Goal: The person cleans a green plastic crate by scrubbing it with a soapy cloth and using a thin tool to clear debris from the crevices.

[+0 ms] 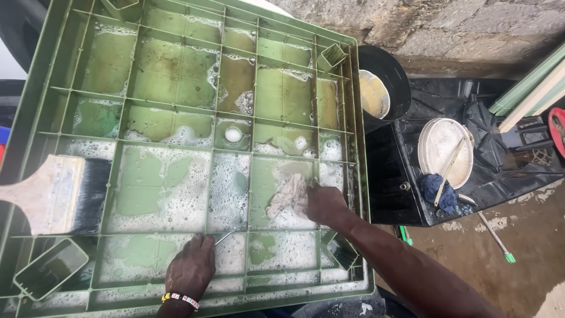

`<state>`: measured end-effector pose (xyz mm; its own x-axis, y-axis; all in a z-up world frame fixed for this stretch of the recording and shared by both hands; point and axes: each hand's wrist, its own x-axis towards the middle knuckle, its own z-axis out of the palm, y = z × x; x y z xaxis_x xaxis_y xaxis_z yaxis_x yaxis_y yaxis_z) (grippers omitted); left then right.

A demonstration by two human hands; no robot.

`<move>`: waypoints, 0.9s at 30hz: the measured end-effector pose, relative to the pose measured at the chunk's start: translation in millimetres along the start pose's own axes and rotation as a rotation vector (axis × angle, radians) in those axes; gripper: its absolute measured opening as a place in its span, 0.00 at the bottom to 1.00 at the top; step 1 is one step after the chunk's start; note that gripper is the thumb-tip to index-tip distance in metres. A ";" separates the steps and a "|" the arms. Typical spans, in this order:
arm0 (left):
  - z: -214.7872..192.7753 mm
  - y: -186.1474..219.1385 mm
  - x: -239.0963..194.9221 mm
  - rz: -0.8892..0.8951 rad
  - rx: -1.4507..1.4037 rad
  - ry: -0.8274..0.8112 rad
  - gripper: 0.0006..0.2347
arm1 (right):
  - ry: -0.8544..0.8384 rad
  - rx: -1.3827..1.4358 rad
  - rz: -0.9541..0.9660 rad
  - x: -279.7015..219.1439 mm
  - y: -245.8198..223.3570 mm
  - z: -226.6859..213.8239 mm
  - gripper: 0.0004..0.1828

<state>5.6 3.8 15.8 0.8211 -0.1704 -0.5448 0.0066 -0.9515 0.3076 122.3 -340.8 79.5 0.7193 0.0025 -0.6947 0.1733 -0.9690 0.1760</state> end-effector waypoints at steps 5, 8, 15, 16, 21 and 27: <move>0.7 -0.9 0.3 0.010 0.012 -0.008 0.14 | 0.061 0.041 0.050 15.4 -4.5 -19.2 0.38; 8.8 0.2 2.6 0.040 0.012 0.031 0.15 | 0.012 0.196 0.057 1.3 -4.0 -33.9 0.43; 1.2 -3.8 -1.7 0.019 0.007 -0.038 0.15 | -0.060 -0.023 -0.036 -10.3 -8.0 -59.9 0.32; -1.6 -2.5 -0.2 0.014 0.002 -0.034 0.15 | -0.058 -0.029 -0.040 -7.5 -10.5 -67.0 0.32; 11.2 -9.3 -6.1 0.074 -0.025 0.112 0.12 | -0.027 0.360 -0.049 -26.8 -16.2 -51.1 0.34; 15.3 -9.2 1.1 0.054 -0.003 0.038 0.16 | -0.090 0.270 -0.076 -40.6 -6.2 -22.4 0.30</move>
<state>-2.2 8.5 0.5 0.8416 -0.2113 -0.4970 -0.0365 -0.9404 0.3381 107.0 -329.3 122.3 0.6469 0.0671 -0.7597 0.0306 -0.9976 -0.0620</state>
